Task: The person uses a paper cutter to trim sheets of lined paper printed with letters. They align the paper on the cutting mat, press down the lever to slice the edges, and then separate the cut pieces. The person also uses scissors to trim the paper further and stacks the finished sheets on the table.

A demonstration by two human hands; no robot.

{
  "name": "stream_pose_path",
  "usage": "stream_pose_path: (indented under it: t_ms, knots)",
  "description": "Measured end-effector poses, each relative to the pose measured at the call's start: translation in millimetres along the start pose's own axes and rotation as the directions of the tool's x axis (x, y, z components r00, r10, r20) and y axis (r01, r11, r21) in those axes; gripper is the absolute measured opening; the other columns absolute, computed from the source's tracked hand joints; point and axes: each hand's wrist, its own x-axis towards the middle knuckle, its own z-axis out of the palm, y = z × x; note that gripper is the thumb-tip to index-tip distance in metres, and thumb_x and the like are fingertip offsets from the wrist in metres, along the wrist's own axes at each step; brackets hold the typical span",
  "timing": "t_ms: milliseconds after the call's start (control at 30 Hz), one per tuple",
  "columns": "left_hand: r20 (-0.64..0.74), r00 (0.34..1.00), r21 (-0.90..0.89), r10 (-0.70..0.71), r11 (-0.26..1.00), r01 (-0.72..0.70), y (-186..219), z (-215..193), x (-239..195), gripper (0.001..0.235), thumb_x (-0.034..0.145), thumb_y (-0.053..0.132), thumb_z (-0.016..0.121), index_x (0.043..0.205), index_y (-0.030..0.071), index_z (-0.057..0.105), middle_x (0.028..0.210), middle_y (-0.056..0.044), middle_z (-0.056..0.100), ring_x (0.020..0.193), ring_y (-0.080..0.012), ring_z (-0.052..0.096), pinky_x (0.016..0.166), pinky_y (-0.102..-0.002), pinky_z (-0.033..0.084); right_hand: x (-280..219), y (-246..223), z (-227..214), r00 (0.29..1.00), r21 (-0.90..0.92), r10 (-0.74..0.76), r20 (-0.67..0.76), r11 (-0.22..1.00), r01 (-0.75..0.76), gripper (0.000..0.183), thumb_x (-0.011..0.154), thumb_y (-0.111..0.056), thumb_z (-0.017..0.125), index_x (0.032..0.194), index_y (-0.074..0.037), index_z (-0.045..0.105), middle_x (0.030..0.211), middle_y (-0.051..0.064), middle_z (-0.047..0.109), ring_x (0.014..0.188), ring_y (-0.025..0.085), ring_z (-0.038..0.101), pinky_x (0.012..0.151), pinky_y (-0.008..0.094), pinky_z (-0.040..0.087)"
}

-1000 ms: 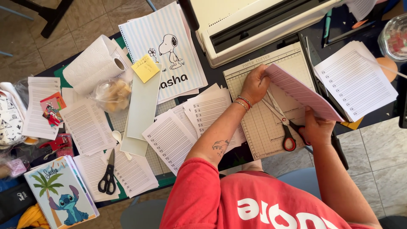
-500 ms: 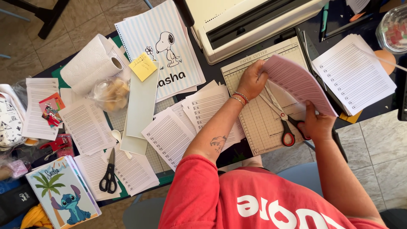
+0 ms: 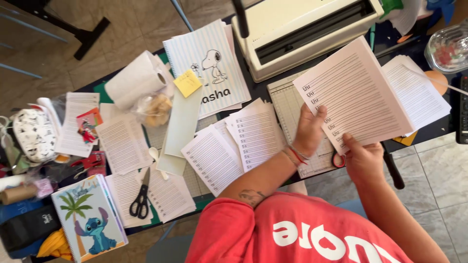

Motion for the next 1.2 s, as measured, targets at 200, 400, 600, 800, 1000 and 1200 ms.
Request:
stream_pose_path:
  t_ms: [200,400,600,800,1000,1200]
  knots:
    - [-0.024,0.962,0.293,0.271,0.922,-0.252,-15,-23,-23,0.014,0.113,0.020,0.049,0.121,0.012,0.056,0.101,0.002,0.061,0.097,-0.0035,0.054,0.095,-0.030,0.048,-33,28,-20,0.992,0.011,-0.122,0.005,0.992,0.122,0.015,0.089,0.004,0.081,0.096,-0.001,0.069,0.083,0.013,0.068,0.068,0.020,0.072,0.062,0.038,0.061]
    - [0.108,0.983,0.343,0.147,0.923,-0.176,133,15,-72,0.029,0.107,0.040,0.049,0.099,0.012,0.049,0.088,-0.001,0.050,0.081,-0.0126,0.047,0.071,-0.027,0.040,-74,-76,-24,0.962,-0.039,-0.196,0.191,0.977,0.207,0.051,0.097,-0.010,0.065,0.146,-0.005,0.051,0.128,0.020,0.066,0.111,0.025,0.066,0.092,0.040,0.055]
    - [0.179,0.974,0.355,0.140,0.914,-0.197,155,15,-104,0.018,0.109,0.029,0.049,0.102,0.012,0.046,0.092,0.000,0.048,0.086,-0.0114,0.045,0.080,-0.029,0.041,-134,-118,21,0.837,-0.450,-0.452,0.307,0.707,0.546,0.048,0.097,0.003,0.066,0.144,0.007,0.057,0.131,0.015,0.065,0.116,0.014,0.060,0.108,0.026,0.049]
    - [0.231,0.959,0.346,0.164,0.907,-0.239,149,7,-112,0.017,0.111,0.029,0.049,0.114,0.012,0.053,0.095,0.004,0.055,0.088,-0.0066,0.048,0.086,-0.028,0.046,-126,-87,-8,0.819,-0.525,-0.506,0.271,0.635,0.567,0.048,0.099,-0.001,0.071,0.146,0.003,0.060,0.123,0.008,0.065,0.106,0.008,0.055,0.099,0.022,0.047]
    - [0.087,0.984,0.464,0.156,0.868,-0.178,122,-6,-88,0.048,0.105,0.034,0.054,0.143,0.004,0.050,0.135,-0.015,0.061,0.126,-0.0232,0.057,0.112,-0.038,0.045,-91,-105,-31,0.849,-0.535,-0.366,0.380,0.662,0.525,0.054,0.101,-0.011,0.066,0.153,0.002,0.053,0.102,0.009,0.053,0.087,0.013,0.049,0.071,0.027,0.042]
    - [-0.226,0.973,0.414,0.048,0.909,0.051,86,-36,-60,0.045,0.102,0.024,0.055,0.141,0.003,0.048,0.130,-0.014,0.061,0.121,-0.0226,0.057,0.108,-0.037,0.046,18,-48,-159,0.981,-0.968,0.051,0.187,0.178,0.175,0.069,0.094,-0.039,0.067,0.153,-0.006,0.049,0.134,0.015,0.066,0.119,0.029,0.062,0.099,0.042,0.049]
